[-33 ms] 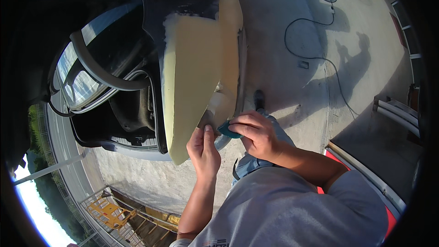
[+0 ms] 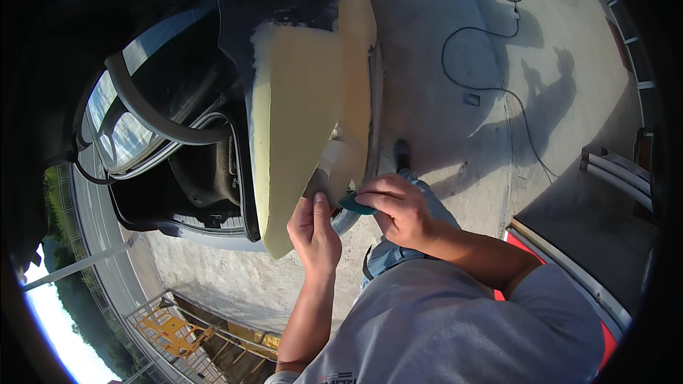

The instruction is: The person mixes body filler on a metal spreader and applies it to a car's rear quarter panel. They then use a sanding block to smooth the filler on the panel and the open trunk lid.

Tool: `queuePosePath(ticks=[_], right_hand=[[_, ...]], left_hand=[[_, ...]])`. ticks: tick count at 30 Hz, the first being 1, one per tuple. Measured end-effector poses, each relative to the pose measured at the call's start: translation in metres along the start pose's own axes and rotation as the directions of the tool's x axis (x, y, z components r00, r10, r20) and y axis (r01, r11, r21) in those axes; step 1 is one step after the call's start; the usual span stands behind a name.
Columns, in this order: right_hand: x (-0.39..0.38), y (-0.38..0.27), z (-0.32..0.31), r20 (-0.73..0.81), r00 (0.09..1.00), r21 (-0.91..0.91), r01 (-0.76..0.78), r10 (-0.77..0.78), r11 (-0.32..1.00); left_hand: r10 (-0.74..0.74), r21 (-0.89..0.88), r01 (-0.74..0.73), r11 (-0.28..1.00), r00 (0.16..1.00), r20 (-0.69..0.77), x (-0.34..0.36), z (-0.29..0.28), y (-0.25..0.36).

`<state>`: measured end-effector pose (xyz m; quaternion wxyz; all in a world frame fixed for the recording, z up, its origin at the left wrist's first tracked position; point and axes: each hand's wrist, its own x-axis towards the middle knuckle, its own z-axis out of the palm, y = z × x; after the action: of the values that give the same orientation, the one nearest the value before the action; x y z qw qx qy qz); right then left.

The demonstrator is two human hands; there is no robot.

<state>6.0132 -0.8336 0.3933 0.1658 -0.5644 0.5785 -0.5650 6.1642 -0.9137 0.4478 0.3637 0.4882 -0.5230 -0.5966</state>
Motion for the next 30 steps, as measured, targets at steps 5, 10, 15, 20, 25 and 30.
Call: queuePosePath(ticks=[5,10,15,20,25,30], right_hand=[[0.009,0.054,0.004,0.243,0.638,0.702,-0.636,0.730,0.322],[0.087,0.156,-0.013,-0.013,0.632,0.842,-0.411,0.775,0.349],[0.190,0.240,-0.014,-0.318,0.736,0.689,-0.254,0.597,0.679],[0.248,0.273,0.006,-0.482,0.790,0.448,-0.149,0.378,0.882],[0.260,0.274,0.026,-0.577,0.751,0.337,-0.138,0.320,0.931],[0.242,0.271,0.038,-0.576,0.761,0.302,-0.142,0.299,0.943]], left_hand=[[0.124,-0.133,-0.147,0.980,0.978,-0.166,0.036,-0.002,0.018],[0.096,-0.297,-0.165,0.940,0.968,-0.233,0.051,-0.015,0.033],[0.013,-0.273,-0.113,0.955,0.940,-0.342,0.051,-0.016,0.028],[-0.008,-0.284,-0.107,0.953,0.926,-0.378,0.055,-0.017,0.018],[-0.036,-0.295,-0.085,0.952,0.923,-0.383,0.058,-0.018,0.018],[-0.037,-0.313,-0.071,0.947,0.945,-0.326,0.061,-0.032,0.017]])
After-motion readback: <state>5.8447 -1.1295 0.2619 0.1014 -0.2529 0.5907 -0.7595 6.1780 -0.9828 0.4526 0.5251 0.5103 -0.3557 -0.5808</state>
